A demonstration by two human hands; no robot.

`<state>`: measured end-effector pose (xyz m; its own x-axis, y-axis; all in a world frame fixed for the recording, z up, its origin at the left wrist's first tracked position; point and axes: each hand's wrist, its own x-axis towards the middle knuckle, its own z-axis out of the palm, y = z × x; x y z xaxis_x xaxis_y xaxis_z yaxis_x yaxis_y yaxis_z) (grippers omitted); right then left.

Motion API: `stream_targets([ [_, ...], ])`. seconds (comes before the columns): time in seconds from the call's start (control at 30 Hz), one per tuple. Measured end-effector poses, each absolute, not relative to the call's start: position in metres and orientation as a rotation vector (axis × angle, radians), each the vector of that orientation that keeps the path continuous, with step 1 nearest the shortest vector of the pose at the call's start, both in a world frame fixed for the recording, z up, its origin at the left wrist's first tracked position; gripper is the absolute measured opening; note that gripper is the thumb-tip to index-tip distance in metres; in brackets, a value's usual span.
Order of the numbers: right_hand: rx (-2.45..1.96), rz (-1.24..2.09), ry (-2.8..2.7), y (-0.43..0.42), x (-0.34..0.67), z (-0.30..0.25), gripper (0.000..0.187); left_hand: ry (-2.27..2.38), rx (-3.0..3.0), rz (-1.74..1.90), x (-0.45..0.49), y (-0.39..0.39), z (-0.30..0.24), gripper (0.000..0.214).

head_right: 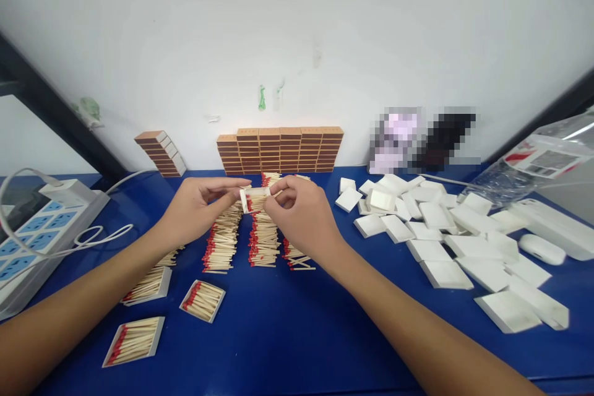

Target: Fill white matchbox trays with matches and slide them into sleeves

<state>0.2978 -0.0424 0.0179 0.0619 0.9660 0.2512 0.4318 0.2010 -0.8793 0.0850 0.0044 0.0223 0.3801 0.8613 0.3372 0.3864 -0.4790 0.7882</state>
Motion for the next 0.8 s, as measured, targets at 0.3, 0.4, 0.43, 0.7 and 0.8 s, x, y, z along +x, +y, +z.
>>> stream_targets([
  [0.3,-1.483,0.415,-1.563,-0.046,0.299,0.019,0.004,1.153,2.089,0.961,0.092,-0.012,0.035,0.041],
  [0.4,-1.501,0.330,-1.600,-0.046,0.299,0.017,0.005,1.141,2.165,0.866,0.092,-0.014,0.035,0.045],
  [0.43,-1.502,0.314,-1.610,-0.046,0.298,0.017,0.006,1.133,2.178,0.853,0.092,-0.014,0.034,0.045],
  [0.7,-1.478,0.355,-1.598,-0.046,0.298,0.017,0.006,1.069,2.168,0.860,0.091,-0.011,0.033,0.044],
  [0.8,-1.460,0.377,-1.610,-0.047,0.297,0.018,0.011,1.083,2.170,0.881,0.091,-0.011,0.031,0.043],
])
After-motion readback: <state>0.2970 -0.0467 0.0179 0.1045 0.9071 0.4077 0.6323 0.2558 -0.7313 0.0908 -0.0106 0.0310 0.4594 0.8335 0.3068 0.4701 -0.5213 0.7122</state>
